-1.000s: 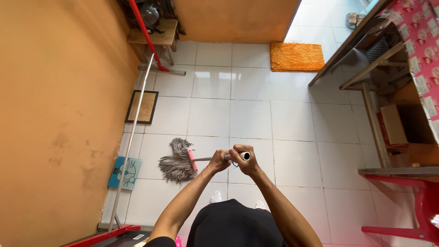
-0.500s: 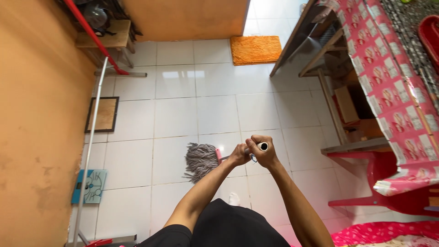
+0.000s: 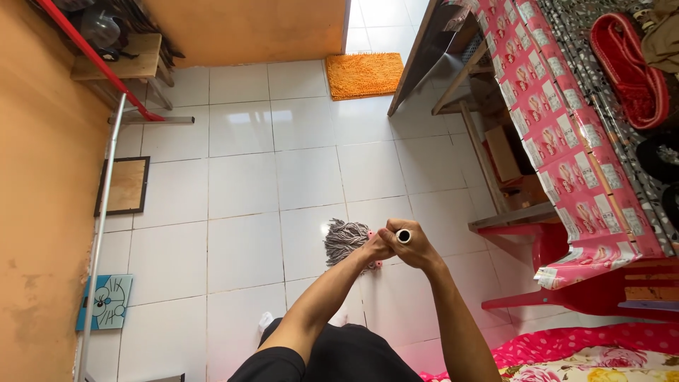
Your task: Repairing a mop by attempting to secure the mop head to the handle using a piece of wire or string.
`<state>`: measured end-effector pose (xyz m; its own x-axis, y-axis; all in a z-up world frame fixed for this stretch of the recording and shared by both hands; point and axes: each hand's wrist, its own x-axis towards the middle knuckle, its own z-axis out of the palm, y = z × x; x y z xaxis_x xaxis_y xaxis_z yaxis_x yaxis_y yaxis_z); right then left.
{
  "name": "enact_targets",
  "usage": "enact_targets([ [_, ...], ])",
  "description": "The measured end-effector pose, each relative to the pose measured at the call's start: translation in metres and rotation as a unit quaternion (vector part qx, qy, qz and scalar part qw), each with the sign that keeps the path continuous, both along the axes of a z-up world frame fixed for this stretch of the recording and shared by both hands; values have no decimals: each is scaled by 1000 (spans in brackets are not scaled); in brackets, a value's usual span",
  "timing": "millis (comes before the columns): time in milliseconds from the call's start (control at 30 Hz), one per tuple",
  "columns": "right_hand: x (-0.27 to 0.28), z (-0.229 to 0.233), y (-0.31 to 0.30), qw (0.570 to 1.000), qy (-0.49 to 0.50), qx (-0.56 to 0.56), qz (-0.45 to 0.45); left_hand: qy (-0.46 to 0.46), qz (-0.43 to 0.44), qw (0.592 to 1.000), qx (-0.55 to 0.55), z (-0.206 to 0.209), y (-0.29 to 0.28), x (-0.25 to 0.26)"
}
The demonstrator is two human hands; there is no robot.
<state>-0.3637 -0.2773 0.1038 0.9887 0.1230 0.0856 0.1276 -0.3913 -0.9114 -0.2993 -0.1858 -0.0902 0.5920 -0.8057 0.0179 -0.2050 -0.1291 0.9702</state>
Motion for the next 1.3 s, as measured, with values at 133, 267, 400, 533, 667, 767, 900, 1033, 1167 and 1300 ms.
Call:
enact_targets([
  [133,-1,16,-7,999,0,48,7,-20,31,999,34,6,2,4],
  [267,8,15,0,996,-34,87,5,-122,19,989,79,46,31,12],
  [400,18,18,38,990,-28,135,19,-105,46,984,134,46,75,19],
  [533,28,2,80,986,-17,164,32,-102,83,978,162,71,132,17],
  [667,31,-8,133,978,-17,202,51,-75,119,963,229,79,196,12],
  [767,34,-18,177,973,-12,220,65,-83,146,961,221,62,245,10],
  [900,35,-19,240,967,14,237,90,-90,200,950,221,55,313,5],
  [1033,33,-28,297,965,30,235,109,-55,234,939,247,60,375,-8],
  [1167,26,-41,349,957,55,260,116,-55,285,914,283,43,431,-23],
  [1300,13,-50,395,941,62,303,138,-34,290,897,331,43,481,-39],
])
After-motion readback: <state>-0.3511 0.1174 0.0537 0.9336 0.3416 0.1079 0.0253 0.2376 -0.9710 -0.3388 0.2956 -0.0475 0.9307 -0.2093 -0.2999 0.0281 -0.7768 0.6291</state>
